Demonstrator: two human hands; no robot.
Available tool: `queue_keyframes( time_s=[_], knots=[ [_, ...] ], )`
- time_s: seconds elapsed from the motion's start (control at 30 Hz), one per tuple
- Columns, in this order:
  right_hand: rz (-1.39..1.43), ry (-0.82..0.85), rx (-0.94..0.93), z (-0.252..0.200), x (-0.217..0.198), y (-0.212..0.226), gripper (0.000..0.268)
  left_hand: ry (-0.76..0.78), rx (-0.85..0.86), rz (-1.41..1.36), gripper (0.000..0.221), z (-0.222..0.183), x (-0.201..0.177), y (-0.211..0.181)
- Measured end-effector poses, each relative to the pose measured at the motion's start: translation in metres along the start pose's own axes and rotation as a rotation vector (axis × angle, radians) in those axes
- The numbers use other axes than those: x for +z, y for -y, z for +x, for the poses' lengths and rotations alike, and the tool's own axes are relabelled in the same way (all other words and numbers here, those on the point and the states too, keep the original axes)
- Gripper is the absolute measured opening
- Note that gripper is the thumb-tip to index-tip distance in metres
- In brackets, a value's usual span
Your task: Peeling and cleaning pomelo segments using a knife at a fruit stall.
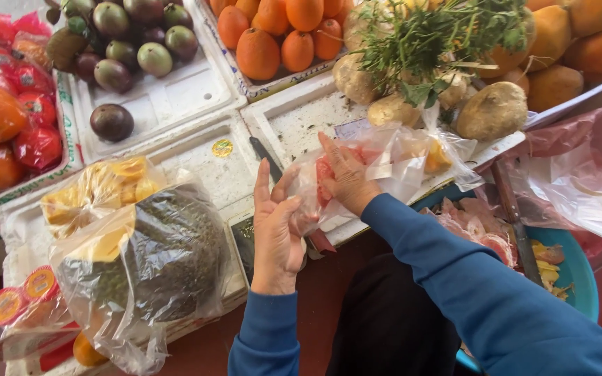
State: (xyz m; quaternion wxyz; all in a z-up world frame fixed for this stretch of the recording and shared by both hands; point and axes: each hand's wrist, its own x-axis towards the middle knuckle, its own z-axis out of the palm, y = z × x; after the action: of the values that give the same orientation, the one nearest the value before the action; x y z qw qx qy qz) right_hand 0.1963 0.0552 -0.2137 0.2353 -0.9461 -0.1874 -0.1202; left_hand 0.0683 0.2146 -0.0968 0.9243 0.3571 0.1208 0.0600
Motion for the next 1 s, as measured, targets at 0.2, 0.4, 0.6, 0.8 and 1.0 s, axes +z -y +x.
queue_keyframes(
  time_s=[0.2,0.4,0.6,0.8,1.0],
  knots=[
    [0.144,0.234,0.231,-0.011,-0.063,0.035,0.091,-0.031,-0.02,-0.019,0.079,-0.017,0.0,-0.004],
    [0.621,-0.028,0.223,-0.083,-0.197,0.057,0.038,-0.04,0.099,0.142,0.074,-0.016,0.012,-0.002],
    [0.853,-0.147,0.409,-0.216,-0.301,-0.025,0.01,-0.03,0.431,0.682,0.058,-0.056,0.041,0.006],
    [0.363,0.205,1.028,-0.388,-0.185,-0.143,0.098,0.085,0.819,0.952,0.044,-0.12,0.105,0.035],
    [0.08,0.446,1.019,-0.422,-0.187,-0.111,0.092,0.402,0.679,0.913,0.03,-0.153,0.139,0.116]
  ],
)
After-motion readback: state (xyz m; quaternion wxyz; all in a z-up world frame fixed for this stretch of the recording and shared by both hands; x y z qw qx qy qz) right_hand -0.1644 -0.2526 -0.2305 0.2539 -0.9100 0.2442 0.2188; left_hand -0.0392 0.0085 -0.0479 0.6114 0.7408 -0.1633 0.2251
